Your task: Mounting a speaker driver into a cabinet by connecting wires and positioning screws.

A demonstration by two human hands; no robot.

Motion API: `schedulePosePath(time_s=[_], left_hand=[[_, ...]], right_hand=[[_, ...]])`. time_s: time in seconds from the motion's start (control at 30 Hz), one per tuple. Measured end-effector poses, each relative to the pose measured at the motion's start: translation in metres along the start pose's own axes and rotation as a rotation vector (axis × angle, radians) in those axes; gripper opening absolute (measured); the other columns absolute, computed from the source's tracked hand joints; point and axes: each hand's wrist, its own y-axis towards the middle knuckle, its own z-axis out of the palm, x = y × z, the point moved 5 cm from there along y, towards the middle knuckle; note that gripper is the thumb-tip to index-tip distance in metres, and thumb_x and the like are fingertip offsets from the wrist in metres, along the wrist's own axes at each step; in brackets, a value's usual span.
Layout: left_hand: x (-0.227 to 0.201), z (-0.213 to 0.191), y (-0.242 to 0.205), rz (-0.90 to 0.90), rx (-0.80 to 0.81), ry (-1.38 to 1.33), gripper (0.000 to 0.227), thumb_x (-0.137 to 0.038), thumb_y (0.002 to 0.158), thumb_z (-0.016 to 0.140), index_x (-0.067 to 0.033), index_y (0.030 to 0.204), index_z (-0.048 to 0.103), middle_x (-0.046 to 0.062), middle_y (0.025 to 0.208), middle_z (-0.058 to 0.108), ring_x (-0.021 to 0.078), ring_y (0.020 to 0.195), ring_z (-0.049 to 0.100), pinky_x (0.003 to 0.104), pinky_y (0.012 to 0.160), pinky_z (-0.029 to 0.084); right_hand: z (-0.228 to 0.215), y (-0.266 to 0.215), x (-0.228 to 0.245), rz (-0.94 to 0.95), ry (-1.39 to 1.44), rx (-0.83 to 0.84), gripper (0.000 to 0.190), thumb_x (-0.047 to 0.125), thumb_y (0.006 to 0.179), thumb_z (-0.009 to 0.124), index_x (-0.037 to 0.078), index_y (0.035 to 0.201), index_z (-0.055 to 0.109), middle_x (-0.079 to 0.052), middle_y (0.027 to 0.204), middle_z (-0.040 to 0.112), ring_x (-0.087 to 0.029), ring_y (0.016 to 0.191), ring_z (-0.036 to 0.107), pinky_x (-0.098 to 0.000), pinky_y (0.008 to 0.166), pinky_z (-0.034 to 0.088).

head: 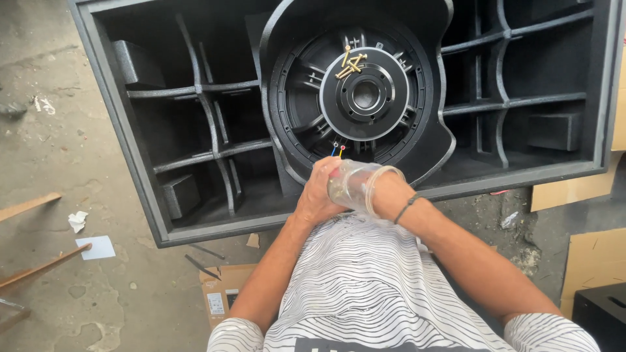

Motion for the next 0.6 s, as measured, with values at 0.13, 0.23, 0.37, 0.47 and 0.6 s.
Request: schedulePosePath(time_s=[0.13, 0.23, 0.37, 0.47, 0.6], left_hand=[[0.017, 0.000, 0.013, 0.038, -0.092, -0.041, 0.093, -0.043, 0.058, 0.098, -0.0143, 0.135, 0.055, 0.008, 0.134, 0.058, 0.0284, 0.124, 0.064, 0.041, 0.108, 0.052], [0.015, -0.010, 0.021, 0.031, -0.179, -0.063, 0.093, -0.045, 0.059, 0.099, -0.0116, 0.134, 0.056, 0.010, 0.133, 0.059, 0.0280, 0.123, 0.064, 0.040, 0.109, 0.051], [0.012, -0.018, 0.027, -0.005, -0.208, -0.075, 0.095, -0.039, 0.058, 0.102, -0.0101, 0.135, 0.055, 0.012, 0.133, 0.059, 0.0291, 0.123, 0.063, 0.043, 0.110, 0.050], [0.009, -0.026, 0.027, -0.030, -0.234, -0.063, 0.096, -0.036, 0.058, 0.102, -0.0092, 0.136, 0.053, 0.012, 0.133, 0.058, 0.0288, 0.124, 0.063, 0.043, 0.110, 0.049], [0.017, -0.039, 0.007, -0.076, -0.283, -0.045, 0.100, -0.037, 0.056, 0.104, -0.0060, 0.136, 0.053, 0.014, 0.136, 0.058, 0.0294, 0.126, 0.061, 0.042, 0.111, 0.047]], right_hand=[[-0.026, -0.018, -0.021, 0.051, 0.012, 0.002, 0.013, 0.028, 0.081, 0.074, 0.021, 0.092, 0.074, 0.005, 0.086, 0.074, -0.017, 0.086, 0.074, -0.0322, 0.078, 0.059], [-0.093, -0.012, -0.014, 0.075, 0.239, -0.049, 0.020, 0.020, 0.083, 0.078, 0.021, 0.101, 0.073, 0.003, 0.086, 0.075, -0.021, 0.084, 0.075, -0.0360, 0.073, 0.061], [-0.123, 0.002, -0.028, 0.190, 0.882, -0.105, 0.033, 0.001, 0.078, 0.082, 0.011, 0.109, 0.081, -0.006, 0.081, 0.078, -0.012, 0.067, 0.067, -0.0283, 0.062, 0.061], [-0.124, 0.011, -0.062, 0.224, 1.098, -0.216, 0.034, -0.006, 0.072, 0.084, 0.000, 0.105, 0.078, -0.014, 0.081, 0.076, -0.016, 0.065, 0.069, -0.0302, 0.058, 0.062], [-0.123, 0.015, -0.121, 0.372, 1.092, -0.472, 0.028, -0.010, 0.081, 0.077, -0.004, 0.108, 0.071, -0.017, 0.086, 0.071, -0.017, 0.065, 0.069, -0.0256, 0.053, 0.059]])
